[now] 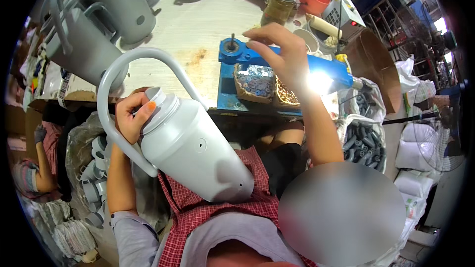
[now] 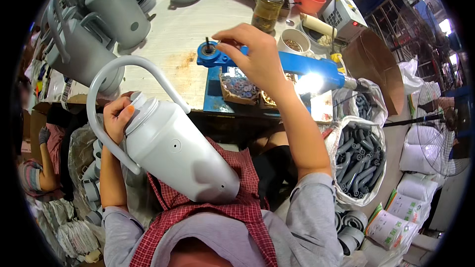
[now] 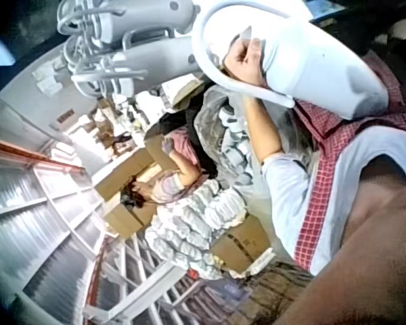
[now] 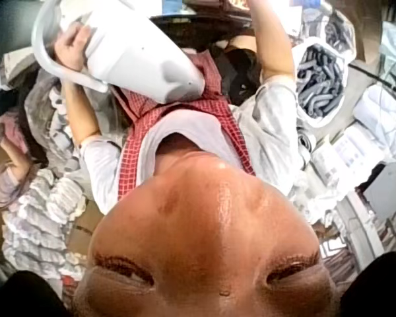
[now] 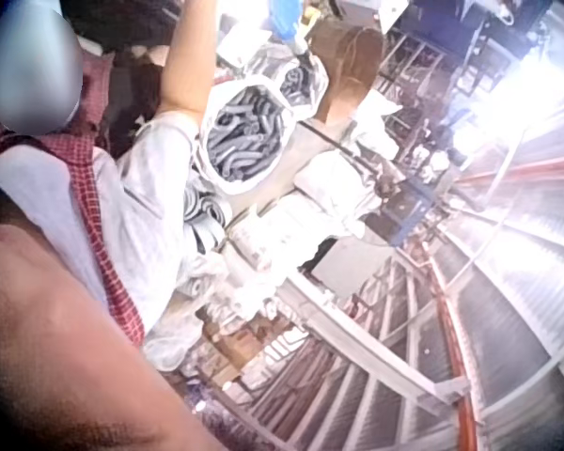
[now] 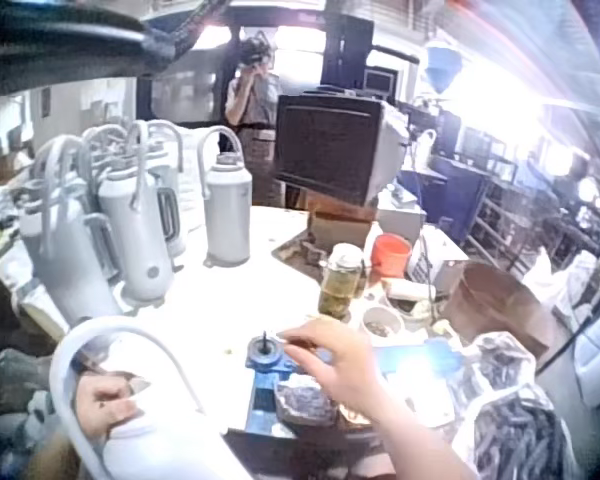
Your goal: The person assembles white electric kettles by hand. They pick up a kettle body, insert a small metal component into the base, and then attach a grey handle. The completed kettles are placed on a nearby table.
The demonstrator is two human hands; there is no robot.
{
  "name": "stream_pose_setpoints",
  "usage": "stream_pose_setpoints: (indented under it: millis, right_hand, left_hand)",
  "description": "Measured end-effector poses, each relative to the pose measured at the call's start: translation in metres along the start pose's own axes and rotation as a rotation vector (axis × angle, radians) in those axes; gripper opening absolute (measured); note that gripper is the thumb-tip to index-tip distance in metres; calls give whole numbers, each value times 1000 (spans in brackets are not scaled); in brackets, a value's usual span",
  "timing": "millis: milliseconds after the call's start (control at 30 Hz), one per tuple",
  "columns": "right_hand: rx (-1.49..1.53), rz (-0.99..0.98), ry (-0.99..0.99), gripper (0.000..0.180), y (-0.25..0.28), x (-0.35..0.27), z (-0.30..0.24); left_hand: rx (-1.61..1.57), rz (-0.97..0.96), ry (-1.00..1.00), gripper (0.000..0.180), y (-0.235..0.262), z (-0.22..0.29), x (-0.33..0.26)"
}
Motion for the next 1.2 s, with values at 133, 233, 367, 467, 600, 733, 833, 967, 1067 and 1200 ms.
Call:
stream_pose_setpoints:
  millis: [133, 233, 367, 467, 600, 733, 833, 967, 1067, 1200]
  right_hand:
    - [-67, -196, 31, 11, -15, 31, 10]
    - [-144, -316, 79, 11, -19, 46, 12]
    - [-162, -486, 131, 12, -15, 63, 17]
    - [-145, -637, 93, 12, -11, 76, 19]
    - [-58, -704, -172, 15, -13, 81, 16]
    - [-166, -368, 152, 24, -16, 51, 19]
    - [-171, -135, -68, 23, -7, 8, -10]
    - [-118, -457, -236, 16, -43, -84, 19]
    - [-424, -342, -75, 19, -74, -112, 87]
    - [-546, -528, -329, 22, -90, -97, 115]
  left_hand:
    - [-86, 135, 145, 27, 19, -25, -12]
    - [-126, 187, 153, 29, 31, -46, -12]
    - [-197, 168, 141, 30, 26, -56, -12]
    - [-204, 177, 147, 32, 24, -53, -9]
    - [-185, 169, 115, 25, 22, -55, -4]
    - [-260, 217, 142, 20, 12, -40, -6]
    - [-210, 245, 113, 26, 17, -41, -16]
    - [-120, 207, 56, 25, 22, -32, -18]
    - [69, 68, -25, 26, 25, -18, -10]
    - [82, 58, -76, 24, 22, -9, -12]
Point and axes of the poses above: each hand's wrist, its own x-axis towards the middle knuckle, its own y-axis out of the back of the hand, z = x × y, the point moved 1 cm from there along x, towards the middle knuckle, and after that the axes turned 15 degrees about y, right-handed, at the moved point
